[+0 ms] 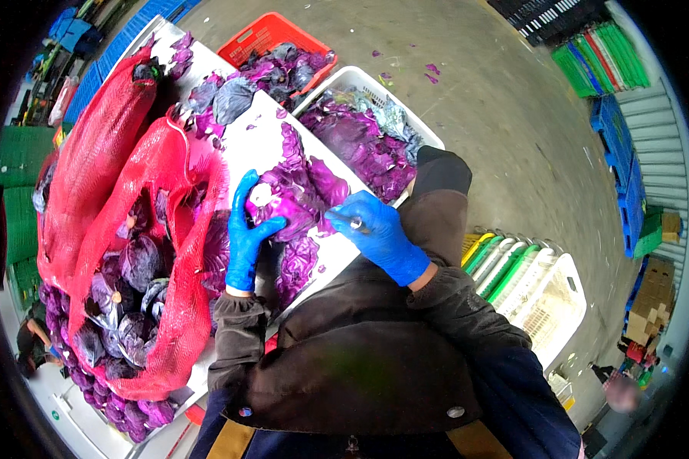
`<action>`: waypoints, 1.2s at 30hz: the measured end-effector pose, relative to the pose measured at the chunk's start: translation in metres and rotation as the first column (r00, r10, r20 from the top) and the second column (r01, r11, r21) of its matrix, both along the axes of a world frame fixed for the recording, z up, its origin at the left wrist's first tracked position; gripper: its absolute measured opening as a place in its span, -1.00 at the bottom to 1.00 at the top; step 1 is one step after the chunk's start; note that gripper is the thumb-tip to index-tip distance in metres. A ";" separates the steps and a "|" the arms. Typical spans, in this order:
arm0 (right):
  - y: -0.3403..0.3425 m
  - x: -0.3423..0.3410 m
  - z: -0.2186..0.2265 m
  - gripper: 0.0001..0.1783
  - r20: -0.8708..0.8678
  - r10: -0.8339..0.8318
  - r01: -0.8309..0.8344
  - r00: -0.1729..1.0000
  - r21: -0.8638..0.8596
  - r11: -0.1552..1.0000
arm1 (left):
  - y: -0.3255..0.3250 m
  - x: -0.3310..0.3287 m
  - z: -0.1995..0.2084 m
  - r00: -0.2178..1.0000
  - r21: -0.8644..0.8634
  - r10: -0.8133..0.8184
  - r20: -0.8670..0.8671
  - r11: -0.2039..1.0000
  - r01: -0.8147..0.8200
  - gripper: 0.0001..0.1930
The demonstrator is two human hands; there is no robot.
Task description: The person removes outer leaves from red cabbages by hand and uses a knife to trim the core and damaged spots before placing the cleaned vegetables in a crate.
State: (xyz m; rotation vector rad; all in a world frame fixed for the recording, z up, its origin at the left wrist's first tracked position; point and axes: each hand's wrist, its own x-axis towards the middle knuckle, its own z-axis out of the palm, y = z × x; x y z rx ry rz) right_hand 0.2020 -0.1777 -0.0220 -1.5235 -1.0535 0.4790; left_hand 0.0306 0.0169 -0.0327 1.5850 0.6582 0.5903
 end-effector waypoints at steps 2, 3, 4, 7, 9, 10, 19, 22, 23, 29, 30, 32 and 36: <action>-0.001 0.013 -0.015 -0.70 -0.226 -0.116 0.094 0.967 -0.106 0.990 | -0.001 0.000 0.004 0.999 0.037 -0.042 -0.010 0.998 0.043 -0.07; 0.000 0.020 -0.021 -0.70 -0.338 -0.176 0.127 0.925 -0.163 0.978 | -0.004 0.001 0.004 0.998 0.072 -0.052 -0.019 0.996 0.053 -0.07; 0.012 0.025 -0.003 -0.53 -0.468 -0.040 0.008 0.883 -0.070 0.997 | -0.004 -0.003 0.005 0.998 0.109 -0.056 -0.033 0.992 0.060 -0.07; 0.046 0.028 0.026 -0.36 -0.014 0.102 -0.103 0.995 -0.057 0.993 | -0.002 -0.001 0.003 0.995 0.156 -0.095 -0.039 0.983 0.099 -0.05; 0.054 0.032 0.023 -0.24 0.011 0.210 -0.206 0.978 -0.152 0.967 | 0.001 0.004 0.004 0.988 0.191 -0.147 -0.035 0.970 0.151 -0.05; 0.058 0.036 0.017 -0.24 0.025 0.279 -0.269 0.960 -0.189 0.944 | 0.002 0.002 0.002 0.989 0.184 -0.142 -0.052 0.972 0.149 -0.04; 0.059 0.022 0.003 -0.45 -0.059 0.219 -0.224 0.974 -0.106 0.969 | 0.002 -0.004 0.001 0.996 -0.075 -0.086 0.030 0.993 0.089 -0.02; 0.063 0.019 0.009 -0.58 -0.108 0.319 -0.333 0.942 -0.148 0.931 | 0.004 -0.005 0.001 0.992 -0.010 -0.120 0.048 0.993 0.121 -0.02; 0.064 0.020 0.006 -0.57 -0.118 0.322 -0.338 0.939 -0.153 0.929 | 0.005 -0.005 0.000 0.990 -0.005 -0.128 0.056 0.992 0.129 -0.02; 0.055 0.016 -0.007 -0.56 -0.201 0.250 -0.272 0.947 -0.093 0.958 | 0.002 -0.008 -0.001 0.987 -0.236 -0.122 0.100 0.961 0.143 0.01; 0.048 0.011 -0.004 -0.54 -0.278 0.206 -0.251 0.938 -0.137 0.958 | -0.001 -0.006 0.000 0.987 -0.353 -0.114 0.109 0.924 0.146 0.02; 0.035 0.005 -0.004 -0.52 -0.215 0.147 -0.179 0.965 -0.137 0.974 | -0.001 -0.011 -0.010 0.980 -0.302 -0.172 0.101 0.933 0.195 0.04; -0.004 0.020 -0.040 -0.73 -0.366 0.048 -0.136 0.929 -0.220 0.966 | 0.001 -0.013 -0.005 0.990 -0.344 -0.062 0.124 0.933 0.102 -0.05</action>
